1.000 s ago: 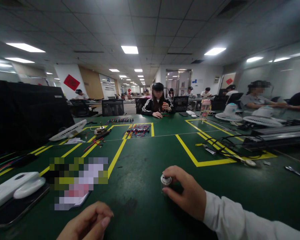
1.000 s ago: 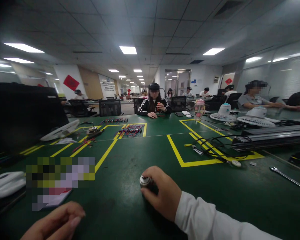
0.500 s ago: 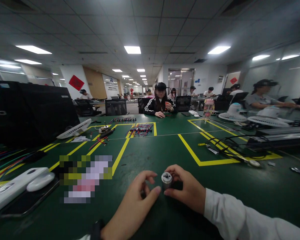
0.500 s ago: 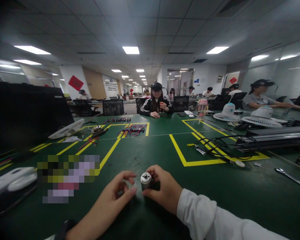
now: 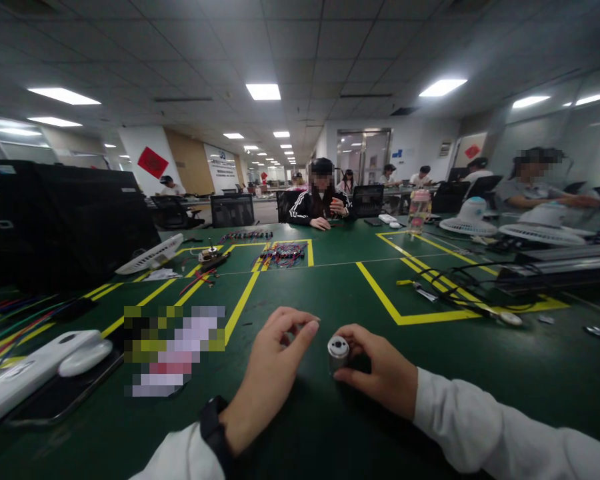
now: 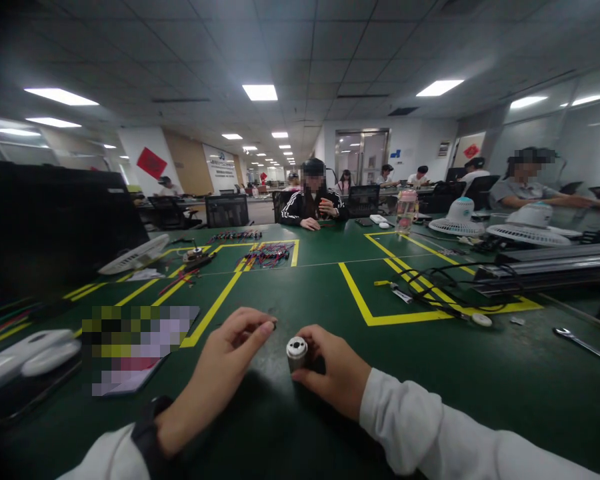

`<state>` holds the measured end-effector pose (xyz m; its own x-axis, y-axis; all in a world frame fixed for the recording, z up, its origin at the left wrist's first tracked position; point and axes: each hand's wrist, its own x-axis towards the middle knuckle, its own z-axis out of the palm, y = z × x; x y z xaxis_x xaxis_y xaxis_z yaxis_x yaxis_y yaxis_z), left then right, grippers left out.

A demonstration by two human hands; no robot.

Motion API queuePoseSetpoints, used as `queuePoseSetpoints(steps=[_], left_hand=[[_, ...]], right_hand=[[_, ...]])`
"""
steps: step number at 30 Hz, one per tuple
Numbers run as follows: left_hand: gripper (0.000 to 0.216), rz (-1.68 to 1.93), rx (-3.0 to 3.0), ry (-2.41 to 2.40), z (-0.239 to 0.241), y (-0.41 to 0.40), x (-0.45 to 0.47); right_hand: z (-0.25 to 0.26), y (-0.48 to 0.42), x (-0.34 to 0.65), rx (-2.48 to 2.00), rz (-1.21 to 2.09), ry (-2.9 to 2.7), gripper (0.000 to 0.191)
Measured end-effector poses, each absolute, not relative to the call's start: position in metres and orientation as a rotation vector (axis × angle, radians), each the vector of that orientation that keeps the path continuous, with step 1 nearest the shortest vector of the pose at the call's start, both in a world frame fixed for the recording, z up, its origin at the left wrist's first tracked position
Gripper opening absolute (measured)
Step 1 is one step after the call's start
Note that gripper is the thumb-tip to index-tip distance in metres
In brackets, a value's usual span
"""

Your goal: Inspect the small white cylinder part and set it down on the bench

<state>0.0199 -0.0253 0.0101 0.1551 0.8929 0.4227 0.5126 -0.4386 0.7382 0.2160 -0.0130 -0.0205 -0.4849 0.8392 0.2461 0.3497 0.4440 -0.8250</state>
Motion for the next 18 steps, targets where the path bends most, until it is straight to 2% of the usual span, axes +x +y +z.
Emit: queuePoseSetpoints(steps=[5, 9, 14, 18], left_hand=[[0.010, 0.991, 2.113, 1.373, -0.012, -0.019, 0.009], [0.011, 0.899, 2.149, 1.375, -0.021, -0.017, 0.010], [0.017, 0.965, 2.084, 1.328, -0.013, -0.020, 0.010], [0.020, 1.062, 1.932, 1.307, -0.004, -0.034, 0.001]], right_hand=[[-0.020, -0.012, 0.226, -1.059, 0.887, -2.050, 0.039], [-0.020, -0.013, 0.225, -1.071, 0.871, -2.063, 0.039], [-0.017, -0.017, 0.224, -1.070, 0.844, -2.052, 0.037], [-0.021, -0.018, 0.249, -1.125, 0.637, -2.023, 0.035]])
